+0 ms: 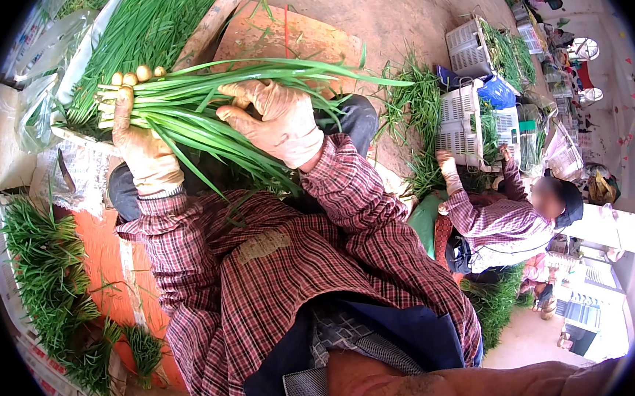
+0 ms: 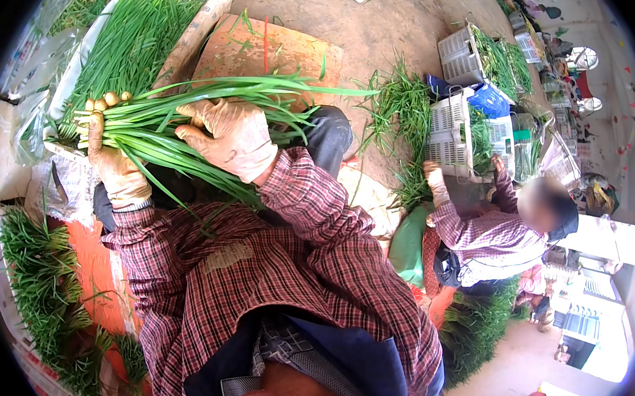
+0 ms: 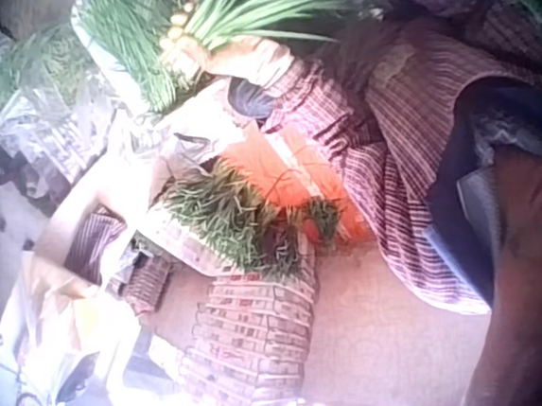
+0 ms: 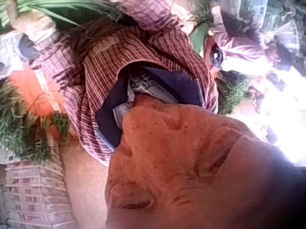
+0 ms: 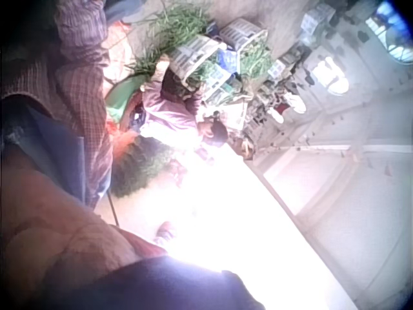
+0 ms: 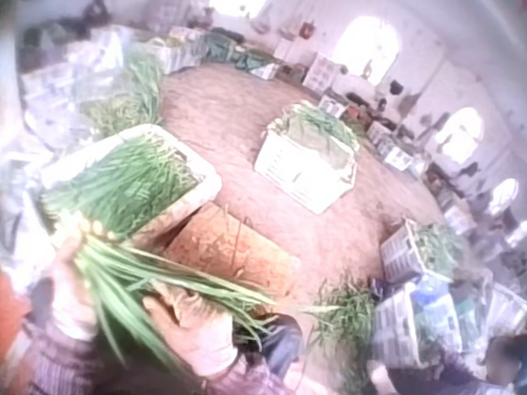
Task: The person sorts, bundles, and secures green produce with elastic bands while sitting on the floor and placing the finished bundles into crates.
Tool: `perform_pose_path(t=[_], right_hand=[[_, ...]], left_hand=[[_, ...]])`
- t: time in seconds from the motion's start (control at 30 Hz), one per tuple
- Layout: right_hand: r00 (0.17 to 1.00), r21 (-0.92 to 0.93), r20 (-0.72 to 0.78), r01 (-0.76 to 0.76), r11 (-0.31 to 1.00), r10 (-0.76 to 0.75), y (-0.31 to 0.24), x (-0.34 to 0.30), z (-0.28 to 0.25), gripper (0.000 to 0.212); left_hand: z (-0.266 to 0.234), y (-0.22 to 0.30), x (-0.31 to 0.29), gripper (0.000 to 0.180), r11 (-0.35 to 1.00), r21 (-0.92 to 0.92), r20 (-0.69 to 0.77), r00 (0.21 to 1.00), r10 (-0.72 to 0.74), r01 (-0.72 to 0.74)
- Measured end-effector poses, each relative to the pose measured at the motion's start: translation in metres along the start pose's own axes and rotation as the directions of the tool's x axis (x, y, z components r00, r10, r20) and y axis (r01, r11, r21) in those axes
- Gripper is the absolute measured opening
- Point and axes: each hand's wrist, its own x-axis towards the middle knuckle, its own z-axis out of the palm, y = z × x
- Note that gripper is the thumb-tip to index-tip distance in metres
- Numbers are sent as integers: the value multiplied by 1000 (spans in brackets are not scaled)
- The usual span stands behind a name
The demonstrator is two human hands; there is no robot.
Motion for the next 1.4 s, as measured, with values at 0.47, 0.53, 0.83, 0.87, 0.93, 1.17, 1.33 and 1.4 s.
perform_pose_path(t=[0.47,0.53,0.83,0.87,0.93,1.17,1.33,1.4], right_hand=[[910,-321,-218,275,906,-353,14,-1,7,13],[922,-305,-207,257,917,-328,16,-3,6,14],[995,-129,-100,2,992,-15,33,-29,-22,10],[996,-87,-66,-62,994,56,35,-33,-27,10],[990,114,36,-142,983,139,38,-41,-32,8],[763,-111,604,-206,972,231,61,-78,-38,20],[882,33,460,-126,992,96,54,-66,-39,21],[929,144,369,-68,987,10,43,-56,-32,20]], left_hand=[[4,8,5,23,998,45,-57,997,49,-46],[4,8,7,24,995,70,-32,997,68,-65],[-6,21,33,24,991,86,92,992,90,-98],[5,20,37,20,986,136,-22,995,102,-98],[35,35,40,19,935,354,-188,977,98,-26],[25,63,124,28,904,413,-88,984,157,-107],[37,58,136,27,863,489,-97,974,204,-132],[34,63,142,26,879,457,-66,980,189,-139]])
